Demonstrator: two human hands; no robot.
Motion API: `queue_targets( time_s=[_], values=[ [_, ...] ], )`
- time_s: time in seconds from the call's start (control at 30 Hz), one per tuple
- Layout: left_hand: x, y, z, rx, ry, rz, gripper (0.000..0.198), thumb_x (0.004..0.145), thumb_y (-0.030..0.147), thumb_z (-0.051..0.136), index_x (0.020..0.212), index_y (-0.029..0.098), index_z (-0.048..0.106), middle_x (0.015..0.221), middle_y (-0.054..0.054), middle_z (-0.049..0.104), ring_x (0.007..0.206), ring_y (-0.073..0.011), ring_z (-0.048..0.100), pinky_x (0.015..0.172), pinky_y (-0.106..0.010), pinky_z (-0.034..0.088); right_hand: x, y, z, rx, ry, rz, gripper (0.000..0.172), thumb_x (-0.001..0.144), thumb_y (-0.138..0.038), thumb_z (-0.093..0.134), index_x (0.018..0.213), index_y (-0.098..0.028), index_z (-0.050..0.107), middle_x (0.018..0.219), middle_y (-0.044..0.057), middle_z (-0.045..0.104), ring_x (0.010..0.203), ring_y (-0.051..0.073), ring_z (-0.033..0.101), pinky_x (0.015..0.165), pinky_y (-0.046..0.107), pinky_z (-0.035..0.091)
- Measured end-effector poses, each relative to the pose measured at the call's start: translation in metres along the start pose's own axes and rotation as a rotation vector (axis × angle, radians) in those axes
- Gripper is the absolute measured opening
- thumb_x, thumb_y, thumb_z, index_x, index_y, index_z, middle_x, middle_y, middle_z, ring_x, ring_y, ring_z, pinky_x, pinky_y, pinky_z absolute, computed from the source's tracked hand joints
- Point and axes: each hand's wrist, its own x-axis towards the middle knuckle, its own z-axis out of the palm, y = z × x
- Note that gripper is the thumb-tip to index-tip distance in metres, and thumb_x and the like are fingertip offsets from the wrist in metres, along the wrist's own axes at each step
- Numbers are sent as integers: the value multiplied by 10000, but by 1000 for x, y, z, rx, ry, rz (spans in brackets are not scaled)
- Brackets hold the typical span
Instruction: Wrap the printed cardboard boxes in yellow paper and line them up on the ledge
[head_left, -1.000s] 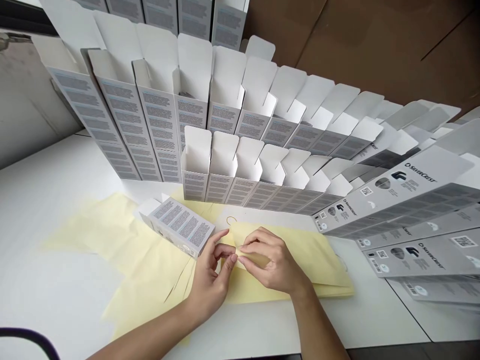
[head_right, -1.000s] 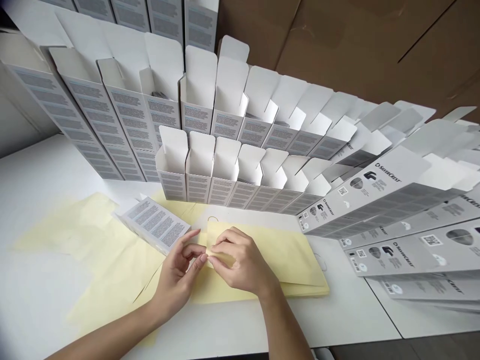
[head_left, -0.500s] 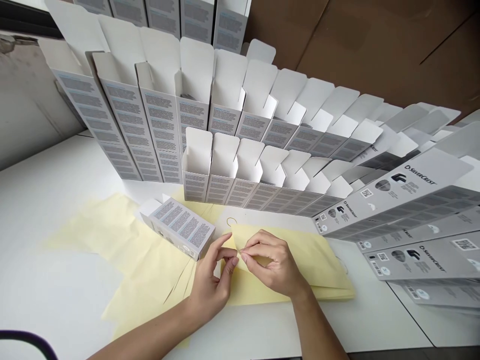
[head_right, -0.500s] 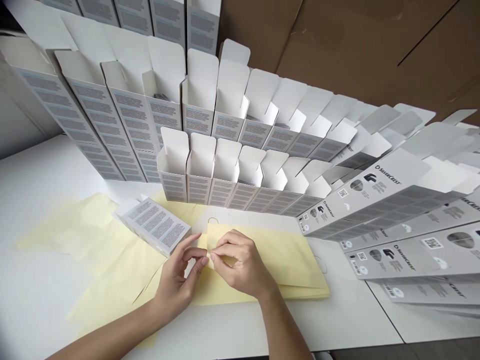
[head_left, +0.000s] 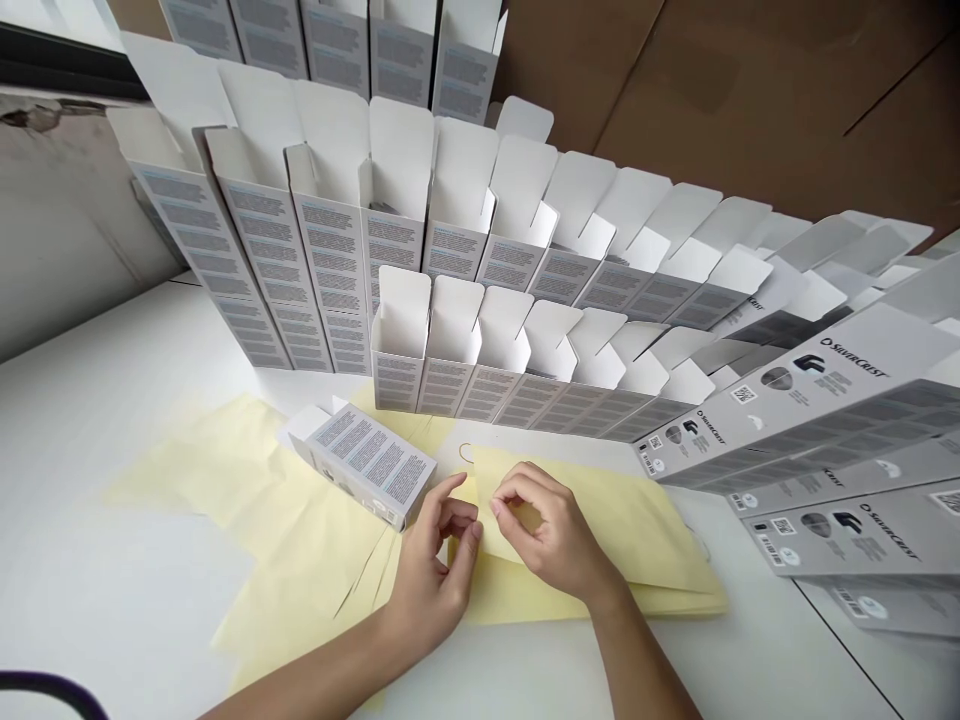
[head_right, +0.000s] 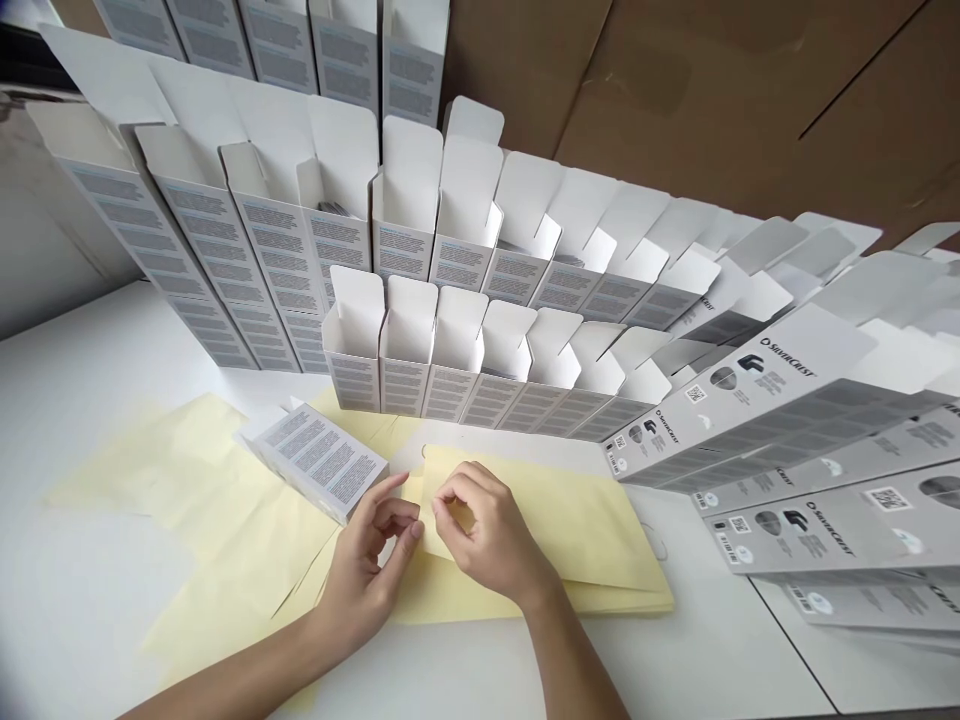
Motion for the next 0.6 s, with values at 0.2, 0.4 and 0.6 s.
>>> queue_targets(
  time_s=[0.2, 0.4, 0.6],
  values=[
    [2, -4, -2, 78, -41, -22, 392, 941, 268, 467, 1311, 214, 350, 829, -30, 588, 741, -136, 587, 634, -255, 476, 6, 16, -6, 209, 40, 197, 203, 899, -289, 547, 737, -166, 537, 731, 19, 525, 677, 127, 494, 628, 256, 425],
    [7, 6, -22, 721, -7, 527, 189, 884, 180, 517, 1072, 191, 538, 641, -11, 560, 546, -130, 516, 505, -266, 372, 10, 28, -7, 413, 15, 447, 306, 817, -434, 622, 720, -149, 571, 672, 11, 513, 640, 122, 481, 606, 252, 427],
    [25, 7, -63, 1117, 183, 706, 370, 790, 291, 641, 1123, 144, 575, 1103, -148, 667, 1074, -324, 591, 938, -481, 388, 9, 30, -4, 425, 5, 498, 296, 777, -425, 646, 712, -142, 586, 674, 11, 520, 646, 124, 485, 616, 257, 428]
  ],
)
